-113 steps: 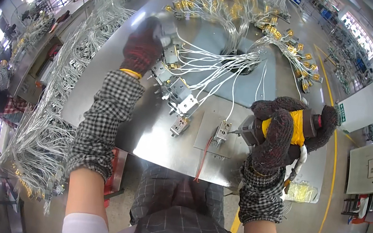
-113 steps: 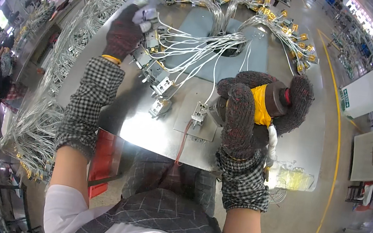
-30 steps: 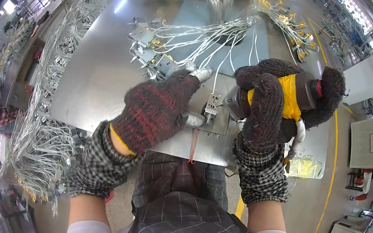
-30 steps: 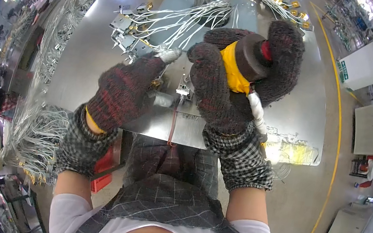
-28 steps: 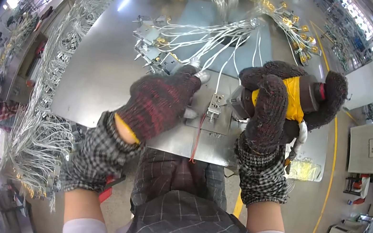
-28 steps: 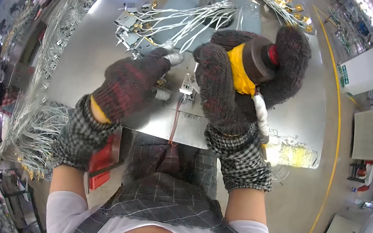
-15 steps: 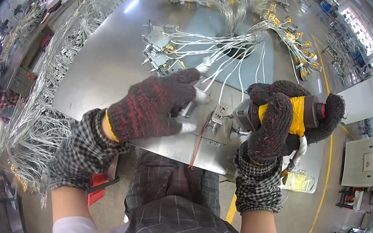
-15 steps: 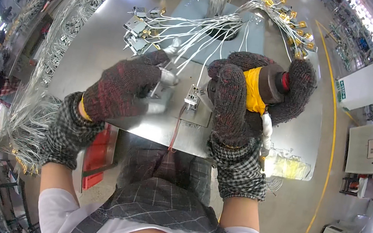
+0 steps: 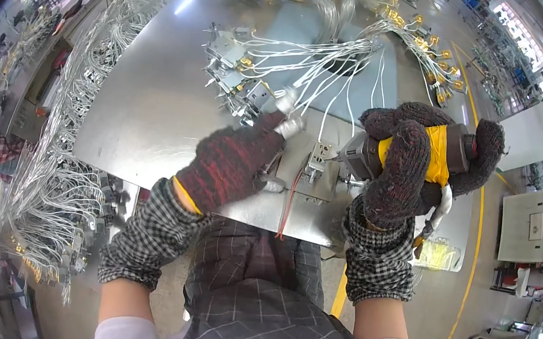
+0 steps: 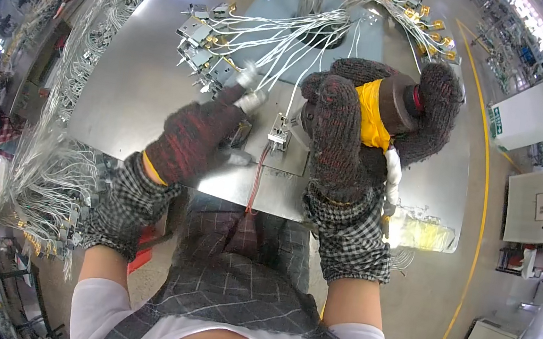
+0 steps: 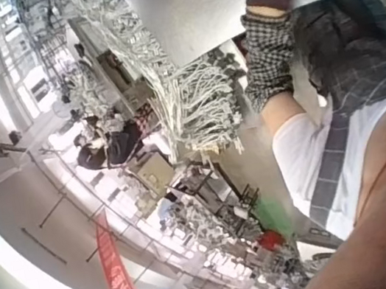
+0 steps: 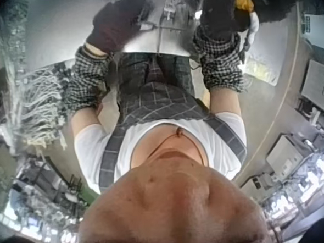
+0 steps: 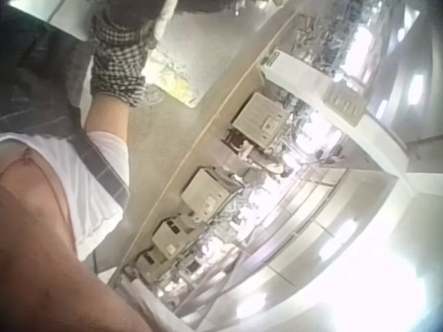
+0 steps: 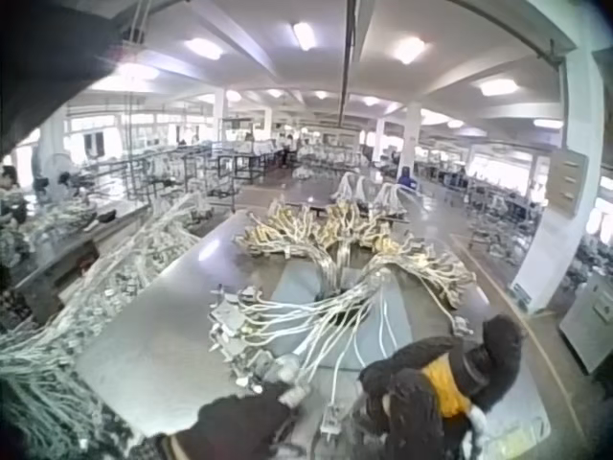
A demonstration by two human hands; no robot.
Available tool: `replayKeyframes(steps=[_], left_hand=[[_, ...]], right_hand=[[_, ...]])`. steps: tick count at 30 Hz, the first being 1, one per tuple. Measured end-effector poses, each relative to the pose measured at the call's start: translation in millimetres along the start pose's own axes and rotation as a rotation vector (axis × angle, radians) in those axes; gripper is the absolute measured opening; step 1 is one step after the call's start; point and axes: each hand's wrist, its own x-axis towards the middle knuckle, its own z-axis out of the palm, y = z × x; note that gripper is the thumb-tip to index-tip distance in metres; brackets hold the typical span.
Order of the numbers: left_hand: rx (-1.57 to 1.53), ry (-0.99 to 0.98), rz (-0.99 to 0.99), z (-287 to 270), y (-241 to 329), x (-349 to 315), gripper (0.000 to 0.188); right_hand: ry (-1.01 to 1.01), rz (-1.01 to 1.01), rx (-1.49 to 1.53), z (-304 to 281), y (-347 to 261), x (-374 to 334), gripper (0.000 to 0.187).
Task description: Assemble electronic wiring components on a circular rotating jig using an electric screwdriver.
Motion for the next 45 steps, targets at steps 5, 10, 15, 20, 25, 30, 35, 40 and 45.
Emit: replayKeyframes(steps=[5, 10, 15, 20, 25, 30, 35, 40, 45], left_hand=[[0.099, 0.069, 0.21, 4.7, -7.5, 0.4, 0.077], [0.092, 0.137, 0.251, 13.8, -16.0, -14.8, 0.06], [0.236, 0.13, 0.248, 14.0, 0.6, -15.3, 0.057], [0.011, 0.071, 0.247, 6.5, -7.9, -5.3, 0.06], [-0.236, 0.055, 0.041, 1.5, -1.3, -8.1, 0.065], [-0.119, 0.07, 0.085, 12.3, 9.7, -7.6, 0.063], [-0.202, 0.112, -0.008, 16.7, 9.3, -8.9, 0.075], [-0.15, -0.005, -0.159, 9.0, 4.6, -10.7, 0.074], [-0.373, 0.056, -0.148, 0.5, -1.6, -10.6, 0.065]], right_hand=[[0.023, 0.037, 0.001, -1.4, -2.5, 2.0, 0.079], [-0.033, 0.027, 0.038, -4.1, -4.0, -0.6, 0.079], [0.035, 0.076, 0.013, 0.2, -10.4, -2.1, 0.078], [0.062, 0.124, 0.245, -9.8, 3.0, 1.6, 0.077], [0.014, 0.097, 0.101, -8.6, 3.2, 4.4, 0.074], [0.048, -0.014, 0.208, -26.7, -1.1, 26.7, 0.067], [0.118, 0.009, 0.092, -31.9, -3.8, 28.7, 0.062], [0.103, 0.076, 0.083, -37.9, 0.8, 26.9, 0.07], [0.188, 0.128, 0.003, -26.0, -8.8, 29.9, 0.055]])
